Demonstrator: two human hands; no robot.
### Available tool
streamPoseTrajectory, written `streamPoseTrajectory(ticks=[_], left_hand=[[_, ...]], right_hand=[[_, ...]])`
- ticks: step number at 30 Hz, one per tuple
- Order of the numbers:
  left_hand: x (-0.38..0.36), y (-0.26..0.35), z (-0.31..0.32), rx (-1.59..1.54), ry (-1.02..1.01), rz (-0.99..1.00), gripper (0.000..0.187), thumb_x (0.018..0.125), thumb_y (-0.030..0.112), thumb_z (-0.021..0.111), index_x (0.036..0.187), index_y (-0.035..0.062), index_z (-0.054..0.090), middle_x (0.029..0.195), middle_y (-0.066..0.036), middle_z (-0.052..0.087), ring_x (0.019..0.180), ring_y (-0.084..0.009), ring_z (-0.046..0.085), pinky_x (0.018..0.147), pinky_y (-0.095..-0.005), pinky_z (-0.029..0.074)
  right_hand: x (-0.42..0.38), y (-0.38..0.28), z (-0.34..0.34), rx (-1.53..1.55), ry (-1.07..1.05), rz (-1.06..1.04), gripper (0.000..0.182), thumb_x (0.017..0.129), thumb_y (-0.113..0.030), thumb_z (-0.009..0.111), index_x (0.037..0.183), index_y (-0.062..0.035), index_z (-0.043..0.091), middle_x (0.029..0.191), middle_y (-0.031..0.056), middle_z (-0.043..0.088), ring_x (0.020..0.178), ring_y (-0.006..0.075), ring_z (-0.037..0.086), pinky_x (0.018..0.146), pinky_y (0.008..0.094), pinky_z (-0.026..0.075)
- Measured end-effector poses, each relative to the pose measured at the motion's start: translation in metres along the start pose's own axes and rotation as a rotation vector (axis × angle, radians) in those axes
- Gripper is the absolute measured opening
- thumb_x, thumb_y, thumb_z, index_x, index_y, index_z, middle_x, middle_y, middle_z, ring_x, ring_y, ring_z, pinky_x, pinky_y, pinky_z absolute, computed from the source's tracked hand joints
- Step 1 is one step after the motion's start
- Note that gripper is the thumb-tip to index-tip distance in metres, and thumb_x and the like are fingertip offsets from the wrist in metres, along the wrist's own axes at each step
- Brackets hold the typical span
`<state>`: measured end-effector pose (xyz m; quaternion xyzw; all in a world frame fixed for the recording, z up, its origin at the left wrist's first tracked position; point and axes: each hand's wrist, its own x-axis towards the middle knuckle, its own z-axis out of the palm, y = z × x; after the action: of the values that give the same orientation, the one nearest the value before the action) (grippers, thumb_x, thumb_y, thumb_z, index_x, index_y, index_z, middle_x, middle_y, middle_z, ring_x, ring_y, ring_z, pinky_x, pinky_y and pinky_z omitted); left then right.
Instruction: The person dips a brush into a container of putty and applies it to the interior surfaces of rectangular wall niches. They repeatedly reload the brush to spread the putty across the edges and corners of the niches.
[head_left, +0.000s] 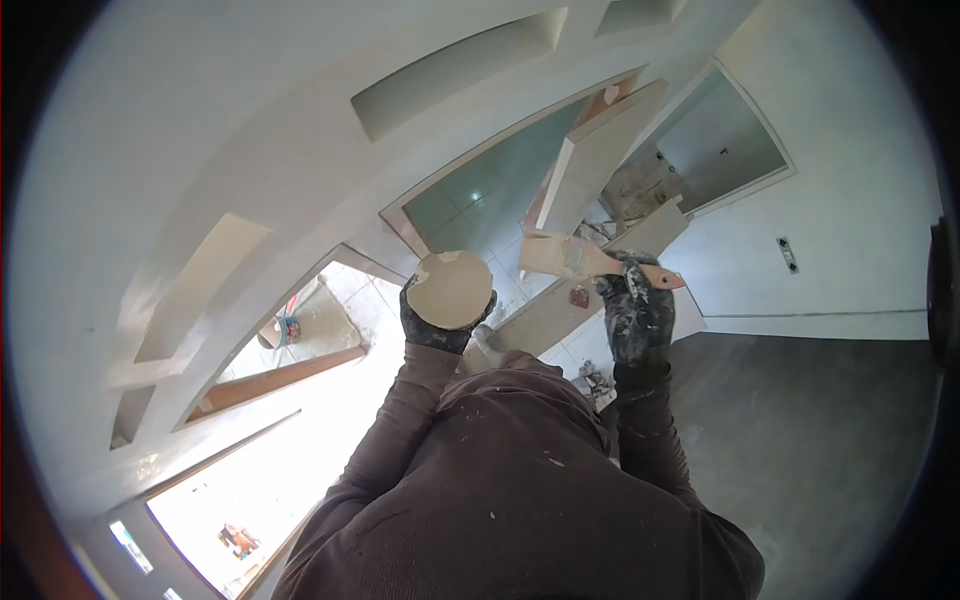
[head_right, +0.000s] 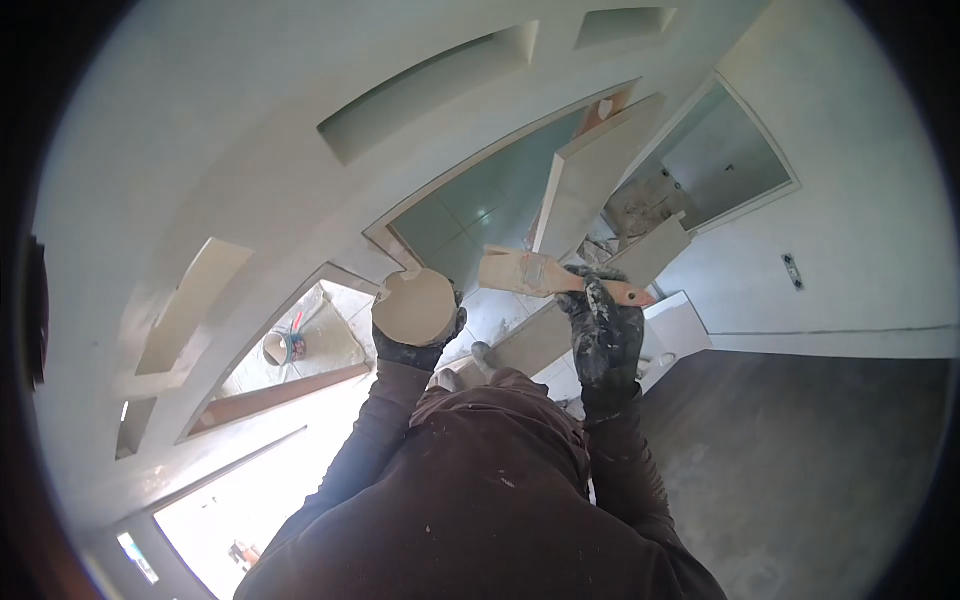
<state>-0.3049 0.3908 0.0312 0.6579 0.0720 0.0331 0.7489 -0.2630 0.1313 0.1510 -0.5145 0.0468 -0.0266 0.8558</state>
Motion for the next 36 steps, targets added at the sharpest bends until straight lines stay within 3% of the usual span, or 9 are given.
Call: streamPoseTrajectory(ticks=[3,4,7,11,23,27,30,31,36], left_hand=[[-0.001,-0.019,-0.004,-0.033,0.002,0.05,0.058,0.097,0.05,0.051,0.14,0.0126,0.049,0.136,-0.014,0.058,0.124,-0.0347,0.058,0.099,-0.0565,0.05],[-0.004,0.008,-0.007,0.805,0.012,0.286,0.059,0.089,0.044,0.069,0.136,0.0114,0.054,0.128,-0.011,0.065,0.114,-0.0274,0.065,0.097,-0.0437,0.054],[-0.008,0.001,-0.003,0.079,0.004,0.103,0.06,0.08,0.038,0.081,0.129,0.0099,0.06,0.119,-0.008,0.07,0.106,-0.0221,0.069,0.092,-0.0338,0.055],[-0.009,0.02,-0.013,0.477,-0.017,0.206,0.059,0.077,0.041,0.083,0.123,0.009,0.063,0.116,-0.007,0.071,0.106,-0.0223,0.069,0.091,-0.034,0.055],[-0.016,-0.004,-0.04,0.76,0.033,0.374,0.067,0.065,0.029,0.092,0.12,0.0026,0.064,0.115,-0.01,0.071,0.102,-0.0229,0.07,0.09,-0.0341,0.056],[-0.018,-0.012,-0.039,0.356,-0.037,0.196,0.054,0.087,0.037,0.069,0.128,0.0031,0.06,0.125,-0.014,0.067,0.112,-0.029,0.066,0.098,-0.0425,0.053],[-0.02,0.002,-0.031,-0.426,-0.018,-0.142,0.051,0.086,0.039,0.07,0.125,0.0063,0.062,0.119,-0.01,0.069,0.109,-0.0267,0.067,0.095,-0.0395,0.054],[-0.022,0.011,-0.029,-1.009,0.021,-0.417,0.053,0.078,0.039,0.081,0.12,0.0096,0.065,0.111,-0.005,0.072,0.103,-0.0221,0.07,0.089,-0.0331,0.056],[-0.024,0.014,-0.026,-0.36,0.017,-0.075,0.048,0.08,0.036,0.081,0.117,0.0099,0.065,0.11,-0.002,0.072,0.102,-0.021,0.07,0.091,-0.0342,0.056]], right_hand=[[-0.004,-0.05,0.049,-0.234,-0.217,-0.102,0.025,0.097,-0.008,0.063,0.119,0.0031,0.059,0.114,0.013,0.067,0.103,0.0236,0.066,0.088,0.0315,0.055],[-0.004,-0.056,0.057,-0.366,-0.348,-0.17,0.028,0.096,-0.01,0.066,0.12,0.003,0.06,0.114,0.0127,0.068,0.101,0.0244,0.067,0.086,0.0325,0.054],[0.015,-0.044,0.06,-1.145,-0.857,-1.165,0.04,0.092,-0.016,0.071,0.126,0.002,0.059,0.116,0.0151,0.068,0.1,0.0286,0.068,0.086,0.0393,0.054],[-0.001,-0.014,0.084,-1.131,-0.939,-1.172,0.043,0.092,-0.018,0.072,0.128,0.0017,0.059,0.116,0.018,0.068,0.102,0.0327,0.067,0.089,0.0437,0.052],[-0.026,0.019,0.109,-1.025,-0.853,-0.911,0.035,0.092,-0.009,0.07,0.122,0.0042,0.057,0.101,0.0172,0.072,0.089,0.0305,0.073,0.078,0.0379,0.057],[-0.026,0.034,0.11,-0.686,-0.796,-0.581,0.032,0.093,-0.009,0.068,0.12,0.0049,0.059,0.1,0.0176,0.071,0.089,0.032,0.072,0.077,0.0377,0.057],[-0.02,0.035,0.103,-1.065,-0.838,-1.026,0.028,0.095,-0.012,0.067,0.115,0.0062,0.061,0.1,0.0141,0.071,0.087,0.0268,0.073,0.076,0.0349,0.058],[-0.025,0.034,0.102,-0.874,-0.72,-0.653,0.027,0.096,-0.014,0.067,0.114,0.0058,0.063,0.1,0.0123,0.071,0.086,0.0233,0.072,0.076,0.0336,0.058],[-0.038,0.04,0.086,-0.15,-0.193,0.249,0.025,0.096,-0.016,0.067,0.114,0.0023,0.064,0.099,0.0116,0.07,0.083,0.0166,0.07,0.074,0.0291,0.06]])
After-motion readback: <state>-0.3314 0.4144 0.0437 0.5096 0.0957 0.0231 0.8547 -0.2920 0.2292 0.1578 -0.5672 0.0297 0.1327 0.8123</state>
